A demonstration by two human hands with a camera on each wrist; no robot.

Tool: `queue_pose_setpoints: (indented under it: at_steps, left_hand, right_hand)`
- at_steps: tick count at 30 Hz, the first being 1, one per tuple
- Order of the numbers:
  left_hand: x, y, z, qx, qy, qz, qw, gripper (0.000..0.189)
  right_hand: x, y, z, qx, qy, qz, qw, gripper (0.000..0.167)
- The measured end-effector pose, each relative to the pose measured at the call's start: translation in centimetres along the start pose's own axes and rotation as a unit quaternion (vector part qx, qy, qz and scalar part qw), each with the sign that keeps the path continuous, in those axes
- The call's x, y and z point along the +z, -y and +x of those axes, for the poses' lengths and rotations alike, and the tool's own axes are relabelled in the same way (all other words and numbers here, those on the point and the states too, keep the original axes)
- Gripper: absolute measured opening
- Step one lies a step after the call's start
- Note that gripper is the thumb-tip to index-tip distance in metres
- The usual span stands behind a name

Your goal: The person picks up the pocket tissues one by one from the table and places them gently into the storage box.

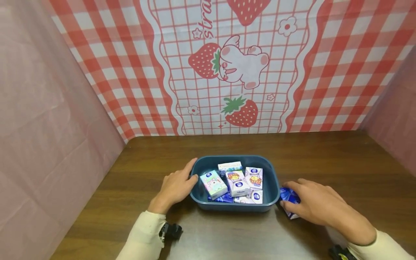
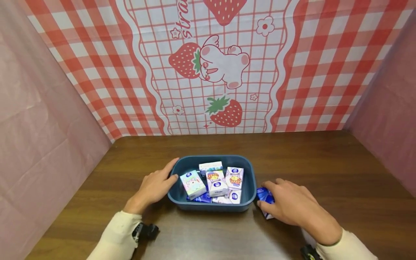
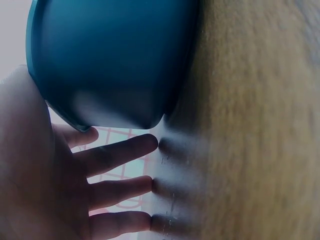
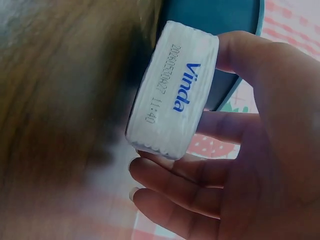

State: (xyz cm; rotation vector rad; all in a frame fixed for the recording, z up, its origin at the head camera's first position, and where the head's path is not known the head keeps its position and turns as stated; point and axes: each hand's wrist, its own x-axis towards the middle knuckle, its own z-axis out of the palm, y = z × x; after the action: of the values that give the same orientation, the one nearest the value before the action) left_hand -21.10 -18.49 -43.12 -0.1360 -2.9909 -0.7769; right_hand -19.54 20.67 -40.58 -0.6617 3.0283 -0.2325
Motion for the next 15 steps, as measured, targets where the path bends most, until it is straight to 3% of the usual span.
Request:
queue_pose_setpoints:
  at_steps: [8, 15]
  left_hand:
    - [0.02, 0.08, -0.03, -0.001, 0.004, -0.009, 1.0, 0.061]
    - [0.0, 0.06, 0.02, -0.003, 0.005, -0.008, 1.0, 0.061]
  right_hand:
    - [-0.34, 0.31, 0.22, 0.023, -0.044, 0.007, 0.9988, 0.062]
    - [-0.73, 0.22, 0.45, 0.036, -0.047, 0.01, 0.9982, 0.065]
